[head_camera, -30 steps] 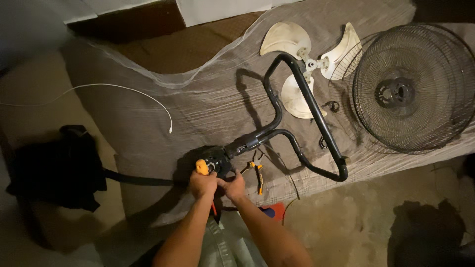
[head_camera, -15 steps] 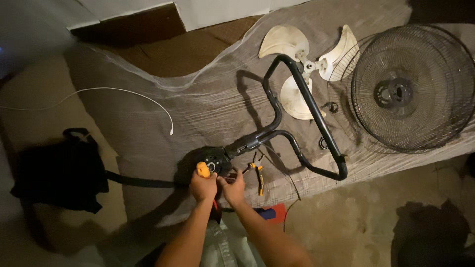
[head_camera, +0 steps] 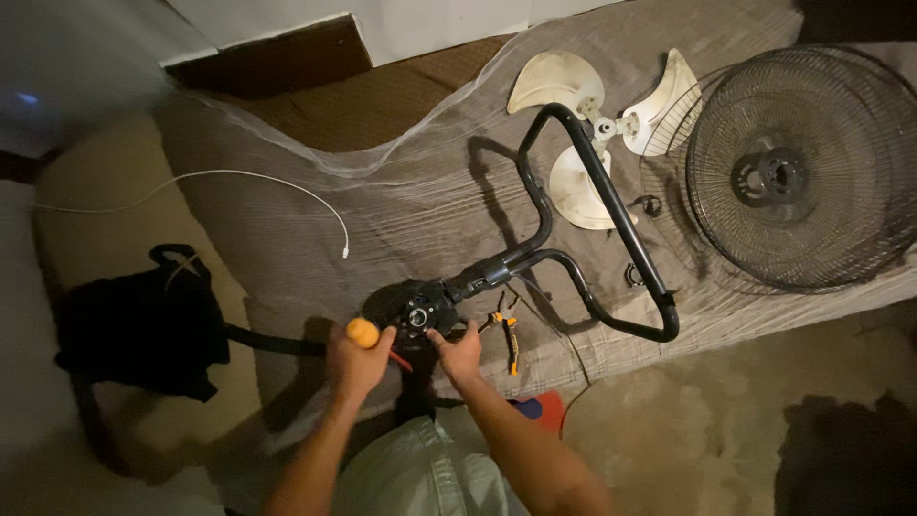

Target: The person assembles a disassembled standing fan on a bed. They attach the motor housing to the fan stand, insert the fan blades onto the motor shaft, and secure the components using a screwdriver. The fan cage and other parts remain nearby.

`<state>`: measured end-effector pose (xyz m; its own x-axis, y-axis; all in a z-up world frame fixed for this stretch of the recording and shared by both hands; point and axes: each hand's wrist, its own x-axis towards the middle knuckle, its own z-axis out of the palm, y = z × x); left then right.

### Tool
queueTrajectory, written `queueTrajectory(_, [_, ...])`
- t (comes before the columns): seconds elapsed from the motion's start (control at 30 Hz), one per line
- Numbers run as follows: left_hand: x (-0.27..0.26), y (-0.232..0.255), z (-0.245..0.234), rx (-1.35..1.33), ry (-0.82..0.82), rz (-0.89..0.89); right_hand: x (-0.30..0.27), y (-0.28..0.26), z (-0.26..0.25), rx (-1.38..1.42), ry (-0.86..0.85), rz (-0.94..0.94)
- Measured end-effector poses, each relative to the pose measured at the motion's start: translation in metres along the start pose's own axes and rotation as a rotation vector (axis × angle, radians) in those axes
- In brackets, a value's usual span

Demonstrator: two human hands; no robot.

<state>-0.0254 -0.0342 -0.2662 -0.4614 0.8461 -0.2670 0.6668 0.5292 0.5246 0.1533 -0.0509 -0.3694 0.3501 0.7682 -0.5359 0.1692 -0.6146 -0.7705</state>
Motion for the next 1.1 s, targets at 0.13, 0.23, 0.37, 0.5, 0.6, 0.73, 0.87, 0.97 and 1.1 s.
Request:
queueTrajectory(0.13, [0.001, 0.036, -0.079, -0.019, -0.138, 0.113, 0.002, -0.003, -0.003, -0.038, -0.035, 0.012])
queueTrajectory(0.23, [-0.005, 0.073, -0.131, -0.09, -0.201, 0.21, 0.008, -0.006, -0.004, -0.044, -0.03, 0.0])
queueTrajectory(0.37, [-0.029, 0.116, -0.161, -0.157, -0.263, 0.277, 0.009, -0.006, -0.005, -0.083, -0.055, 0.082])
queueTrajectory(0.5, [-0.042, 0.135, -0.164, -0.134, -0.125, 0.533, 0.011, -0.006, -0.003, -0.101, -0.076, 0.089])
queueTrajectory(0.6, [-0.041, 0.133, -0.155, -0.159, -0.146, 0.473, 0.012, -0.004, 0.0, -0.103, -0.067, 0.1])
queueTrajectory(0.73, [-0.04, 0.122, -0.142, -0.213, -0.118, 0.448, 0.013, -0.007, 0.004, -0.08, -0.041, 0.063])
queueTrajectory(0.87, [-0.039, 0.113, -0.128, -0.236, -0.084, 0.476, 0.011, -0.014, 0.0, -0.112, -0.051, 0.086])
queueTrajectory(0.97, [-0.038, 0.108, -0.125, -0.235, -0.089, 0.468, 0.008, -0.02, -0.002, -0.069, -0.044, 0.072])
queueTrajectory(1.1, [-0.037, 0.107, -0.121, -0.242, -0.092, 0.467, 0.008, -0.022, -0.004, -0.088, -0.069, 0.082])
